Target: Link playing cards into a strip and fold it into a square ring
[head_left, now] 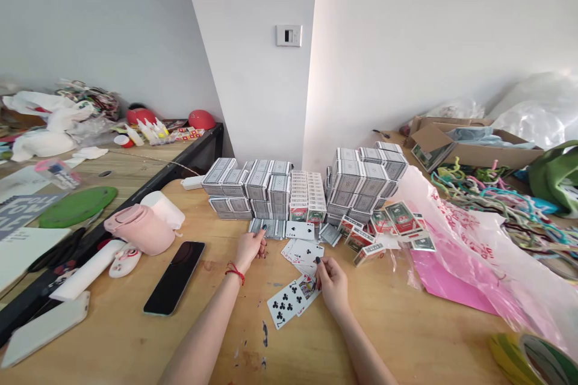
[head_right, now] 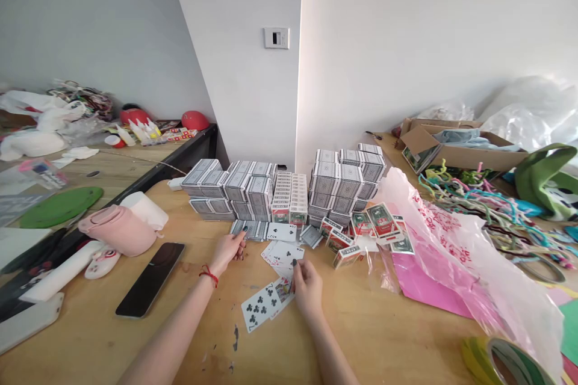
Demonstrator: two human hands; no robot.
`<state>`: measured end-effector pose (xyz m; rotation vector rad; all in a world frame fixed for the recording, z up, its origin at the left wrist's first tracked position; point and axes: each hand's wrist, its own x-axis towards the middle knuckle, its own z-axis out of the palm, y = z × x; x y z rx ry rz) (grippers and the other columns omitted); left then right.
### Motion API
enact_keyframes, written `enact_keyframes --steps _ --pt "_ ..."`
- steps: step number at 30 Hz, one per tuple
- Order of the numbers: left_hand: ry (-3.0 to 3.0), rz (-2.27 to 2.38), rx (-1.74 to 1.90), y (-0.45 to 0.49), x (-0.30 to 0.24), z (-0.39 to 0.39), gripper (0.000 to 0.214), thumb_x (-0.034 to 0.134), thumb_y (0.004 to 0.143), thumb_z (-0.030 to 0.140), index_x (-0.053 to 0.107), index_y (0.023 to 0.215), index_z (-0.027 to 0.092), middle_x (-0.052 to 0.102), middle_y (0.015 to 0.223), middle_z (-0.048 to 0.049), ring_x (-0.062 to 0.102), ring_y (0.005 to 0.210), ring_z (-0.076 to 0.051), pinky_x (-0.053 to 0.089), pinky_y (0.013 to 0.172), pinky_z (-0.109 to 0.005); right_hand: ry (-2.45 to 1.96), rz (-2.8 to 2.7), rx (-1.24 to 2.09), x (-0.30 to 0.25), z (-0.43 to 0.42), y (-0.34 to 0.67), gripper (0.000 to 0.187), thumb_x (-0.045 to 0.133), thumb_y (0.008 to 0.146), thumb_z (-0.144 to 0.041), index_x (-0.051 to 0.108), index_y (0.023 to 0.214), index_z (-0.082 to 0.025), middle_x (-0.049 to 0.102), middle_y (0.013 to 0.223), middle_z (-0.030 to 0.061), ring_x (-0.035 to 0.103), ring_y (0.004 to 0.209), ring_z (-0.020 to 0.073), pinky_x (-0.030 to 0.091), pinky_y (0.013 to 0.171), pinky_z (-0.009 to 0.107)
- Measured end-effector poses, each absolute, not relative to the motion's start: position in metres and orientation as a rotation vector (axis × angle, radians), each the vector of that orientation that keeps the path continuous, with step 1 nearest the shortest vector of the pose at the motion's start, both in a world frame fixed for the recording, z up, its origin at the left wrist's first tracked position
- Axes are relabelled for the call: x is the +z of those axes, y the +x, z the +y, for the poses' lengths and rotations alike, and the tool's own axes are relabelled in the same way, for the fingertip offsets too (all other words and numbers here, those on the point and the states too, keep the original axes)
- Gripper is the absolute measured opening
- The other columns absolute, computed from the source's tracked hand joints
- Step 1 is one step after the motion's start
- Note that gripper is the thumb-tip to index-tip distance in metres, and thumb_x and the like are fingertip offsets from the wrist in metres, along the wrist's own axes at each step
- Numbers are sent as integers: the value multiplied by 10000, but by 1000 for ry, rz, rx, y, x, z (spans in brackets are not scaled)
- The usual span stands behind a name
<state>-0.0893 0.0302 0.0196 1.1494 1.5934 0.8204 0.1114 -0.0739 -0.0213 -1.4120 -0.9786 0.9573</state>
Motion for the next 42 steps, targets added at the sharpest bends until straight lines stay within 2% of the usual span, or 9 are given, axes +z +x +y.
enact_keyframes --steps 4,7,10,13,19,25,35,38,42 --pt "1414 1575 852 -86 27 3 382 434 763 490 495 544 184 501 433 3 506 401 -131 392 432 -238 -1392 -913 961 -19 -74 113 361 474 757 -536 511 752 -177 433 428 -64 381 349 96 338 366 220" --pt "1885 1437 892 -84 30 -42 292 426 805 430 583 836 186 637 856 -78 604 814 -194 475 729 -316 -1384 -871 922 -16 -74 113 338 481 765 -514 507 748 -178 400 425 -76 369 351 86 321 359 206" --pt "2254 1269 695 -85 29 -88 488 482 780 447 453 1205 208 471 1260 -110 392 1197 -258 356 973 -414 -1396 -834 866 -16 -73 115 311 498 764 -486 512 770 -176 428 474 -65 386 376 82 327 365 199" --pt "2494 1175 453 -92 25 -111 736 537 705 543 298 1330 238 305 1398 -75 234 1286 -306 248 1033 -511 -1417 -812 798 -17 -71 120 301 525 745 -465 513 827 -175 467 528 -50 419 402 89 353 380 207" --pt "2512 1176 393 -106 19 -86 463 391 856 329 334 1311 264 362 1372 -25 270 1284 -228 317 1025 -447 -1483 -997 717 -17 -59 135 354 503 739 -463 481 948 -178 453 499 -68 430 403 113 363 415 230" --pt "2343 1179 575 -106 12 -50 412 433 828 218 424 1237 270 448 1301 -34 388 1215 -193 369 1001 -388 -1637 -1326 555 -16 -51 136 352 486 750 -431 547 1004 -196 408 455 -79 401 415 113 339 475 231" --pt "2245 1181 761 -99 3 -34 354 456 802 178 491 1145 260 471 1246 -50 451 1153 -201 425 940 -374 -1699 -1663 728 1 -44 133 411 633 644 -433 606 1015 -258 487 485 -57 457 463 124 298 460 214" --pt "2210 1191 791 -93 4 -31 358 473 793 170 486 1143 244 504 1204 -53 468 1129 -193 417 945 -372 -1610 -1848 744 13 -42 136 293 611 676 -425 650 893 -234 534 586 -19 480 516 131 353 521 235" --pt "2215 1102 819 -81 11 -29 317 432 811 150 521 1104 233 540 1168 -49 486 1106 -172 409 953 -358 -1469 -2020 774 25 -44 135 327 624 677 -341 596 990 -253 584 960 31 540 663 139 402 623 247"
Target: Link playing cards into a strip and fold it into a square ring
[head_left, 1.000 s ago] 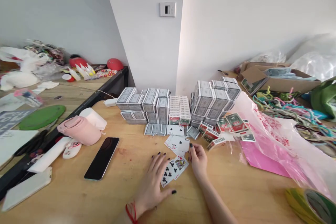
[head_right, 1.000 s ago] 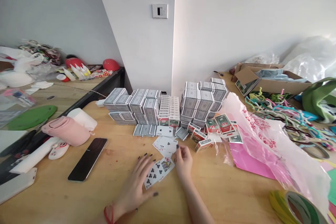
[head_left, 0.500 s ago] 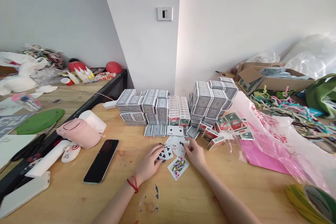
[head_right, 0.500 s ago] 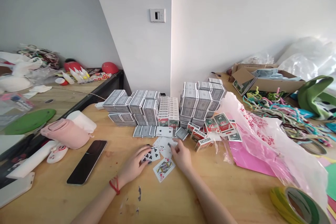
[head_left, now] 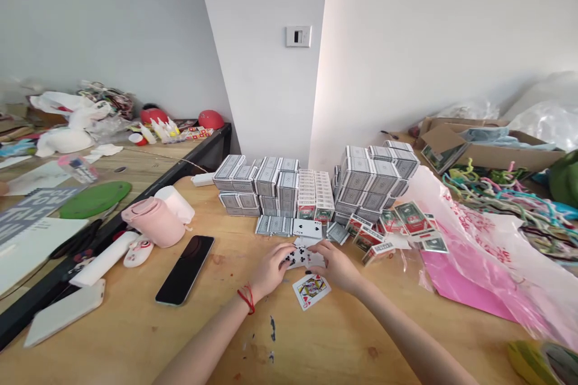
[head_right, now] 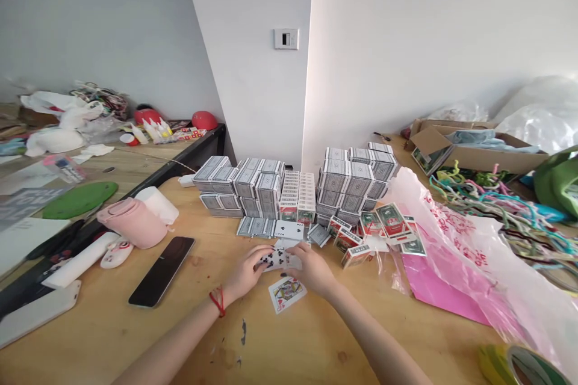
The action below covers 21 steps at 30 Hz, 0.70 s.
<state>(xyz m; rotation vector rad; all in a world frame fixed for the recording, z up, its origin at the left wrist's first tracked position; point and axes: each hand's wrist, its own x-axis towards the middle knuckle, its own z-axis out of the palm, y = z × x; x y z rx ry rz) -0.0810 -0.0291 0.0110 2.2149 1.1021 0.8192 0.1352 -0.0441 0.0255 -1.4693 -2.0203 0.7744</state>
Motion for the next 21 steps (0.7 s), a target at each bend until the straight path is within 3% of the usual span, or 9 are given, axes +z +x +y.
enact_keyframes --steps 5,10,14,17,21 --pt "2243 973 892 -66 23 -31 279 379 845 167 555 1056 216 584 1103 -59 514 1067 -165 419 934 -345 -1578 -1980 663 29 -44 132 280 583 703 -275 529 976 -250 588 912 5 522 616 130 379 578 238" --pt "2324 947 863 -66 27 -23 314 437 828 206 495 1134 242 577 1121 -41 534 1038 -162 435 901 -317 -1578 -2113 589 29 -43 135 18 541 720 -193 529 719 -206 581 721 14 518 636 146 323 558 222" --pt "2437 1155 760 -86 24 5 430 528 774 274 436 1192 230 535 1185 -75 485 1113 -213 388 946 -390 -1583 -2086 684 33 -47 143 71 481 721 -147 448 718 -210 557 623 -16 505 554 128 284 503 206" --pt "2488 1267 725 -103 19 28 485 562 741 255 428 1203 196 469 1272 -96 424 1183 -226 331 997 -412 -1535 -1947 931 38 -50 149 98 403 738 -136 369 761 -225 548 577 -47 523 499 122 300 472 196" --pt "2551 1300 555 -112 14 45 350 463 798 191 494 1145 173 522 1227 -97 445 1170 -210 337 993 -393 -1421 -1936 1142 48 -49 156 138 352 733 -103 319 764 -233 581 597 -45 558 505 125 324 463 192"
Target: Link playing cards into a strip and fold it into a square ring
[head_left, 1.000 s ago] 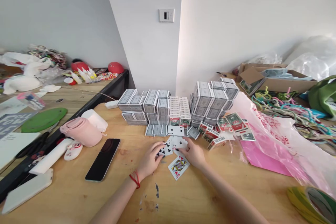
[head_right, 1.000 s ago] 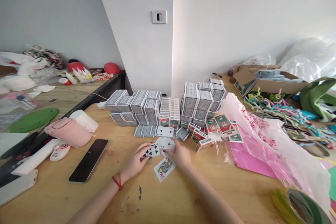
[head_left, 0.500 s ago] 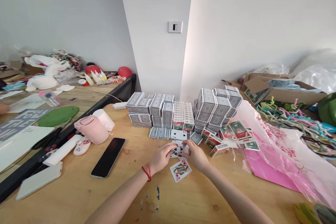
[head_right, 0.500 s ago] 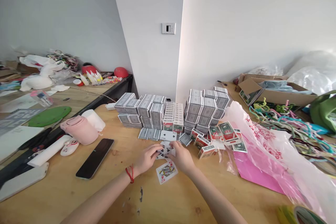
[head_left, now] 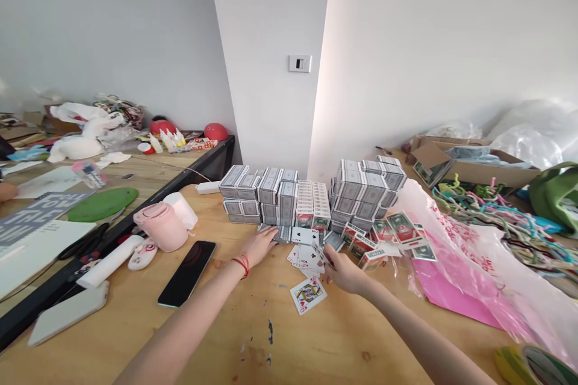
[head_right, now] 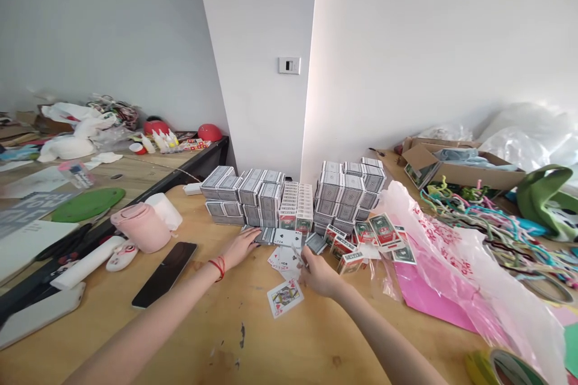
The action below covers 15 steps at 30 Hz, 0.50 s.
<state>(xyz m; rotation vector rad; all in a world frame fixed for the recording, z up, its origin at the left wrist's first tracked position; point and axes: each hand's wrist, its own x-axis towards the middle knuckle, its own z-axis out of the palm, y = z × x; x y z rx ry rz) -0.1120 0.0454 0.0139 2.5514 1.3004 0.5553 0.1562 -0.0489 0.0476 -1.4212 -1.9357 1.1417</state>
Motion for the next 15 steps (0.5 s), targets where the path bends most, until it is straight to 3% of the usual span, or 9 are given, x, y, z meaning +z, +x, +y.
enact_keyframes --steps 4,7,15 --pt "2566 1281 503 -112 17 51 299 392 827 168 549 1081 187 573 1164 -90 504 1113 -191 373 962 -357 -1469 -2107 1019 62 -45 160 130 361 741 -93 362 772 -220 577 608 -25 528 532 120 303 479 197" --pt "2564 1249 473 -113 21 54 285 419 815 157 566 1057 195 587 1150 -74 522 1091 -184 385 948 -336 -1533 -2251 915 76 -44 161 131 359 783 -118 381 882 -202 566 628 -12 513 553 128 299 499 208" --pt "2579 1172 317 -116 27 61 255 556 741 165 608 988 196 611 1106 -50 549 1037 -197 391 924 -309 -1624 -2799 611 99 -52 158 440 401 722 -24 408 1142 -156 596 902 113 585 818 217 353 591 260"
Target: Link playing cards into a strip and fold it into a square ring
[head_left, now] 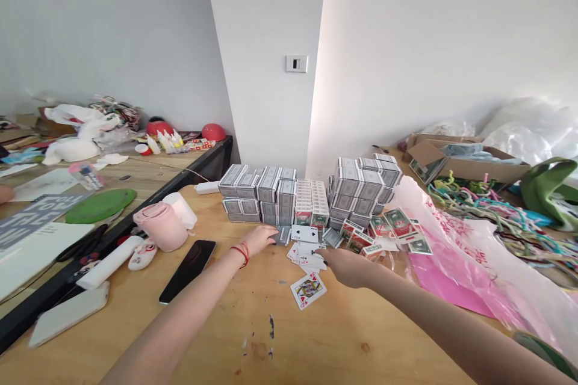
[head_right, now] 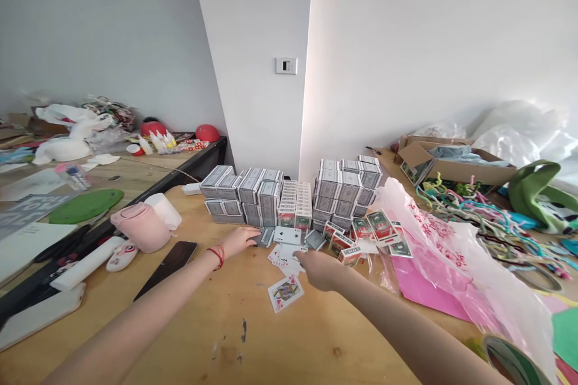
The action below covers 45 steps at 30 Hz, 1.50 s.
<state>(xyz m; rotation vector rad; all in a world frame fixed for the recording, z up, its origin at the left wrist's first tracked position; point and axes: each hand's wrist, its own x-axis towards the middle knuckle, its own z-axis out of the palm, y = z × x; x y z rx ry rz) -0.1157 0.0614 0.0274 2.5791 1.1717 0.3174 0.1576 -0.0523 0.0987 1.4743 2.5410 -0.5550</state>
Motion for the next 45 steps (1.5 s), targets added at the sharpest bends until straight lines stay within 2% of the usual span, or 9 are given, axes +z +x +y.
enact_keyframes --steps 4,8,10,13,18,21,25,29,45 --pt "2597 1198 248 -114 31 66 275 593 705 158 605 979 177 619 1055 -68 568 976 -207 412 877 -311 1364 2586 -322 101 -56 161 404 418 725 -46 456 1117 -141 559 1017 151 580 879 249 394 629 292" --pt "2612 1248 208 -112 33 70 296 644 653 146 594 944 164 618 1004 -72 569 941 -204 418 851 -303 1383 2614 -151 110 -55 167 253 369 855 -264 496 1041 -149 555 986 134 603 777 230 416 591 297" --pt "2621 1281 196 -113 34 71 332 659 632 139 579 955 149 614 990 -88 560 952 -220 417 847 -315 1372 2638 -83 118 -54 169 352 300 883 -399 498 1034 -150 555 962 127 603 761 232 425 595 309" --pt "2639 1327 188 -114 37 70 424 668 601 112 546 1007 126 602 982 -115 539 978 -255 413 846 -349 1368 2632 9 127 -54 169 445 246 879 -485 505 1019 -151 551 948 122 604 748 230 433 609 321" --pt "2693 1301 214 -113 50 65 526 655 600 130 483 1098 138 534 1064 -115 497 1036 -258 388 890 -360 1353 2629 119 134 -49 164 483 278 858 -527 516 993 -128 544 949 130 604 753 242 445 599 326" --pt "2733 1245 243 -109 64 59 591 641 614 152 424 1164 169 473 1124 -95 493 1035 -234 395 888 -336 1316 2669 169 134 -44 161 520 334 831 -555 491 1063 -117 540 981 139 603 770 248 453 617 333" --pt "2843 1044 323 -101 82 48 515 623 637 172 446 1121 183 450 1085 -74 524 949 -208 424 840 -323 1313 2709 197 132 -34 159 578 382 811 -561 409 1190 -124 515 1080 153 592 841 258 464 675 344" --pt "2863 940 366 -92 95 39 522 630 624 168 446 1112 195 432 1119 -69 520 949 -199 426 838 -314 1283 2731 211 130 -24 155 574 437 793 -551 407 1185 -133 521 1066 144 565 928 272 468 717 349" --pt "2836 911 379 -72 105 33 489 646 634 271 475 1083 177 512 1046 -73 492 1008 -225 382 908 -332 1413 2663 393 110 -8 131 522 408 815 -520 429 1145 -116 512 1075 175 572 858 267 459 641 324"
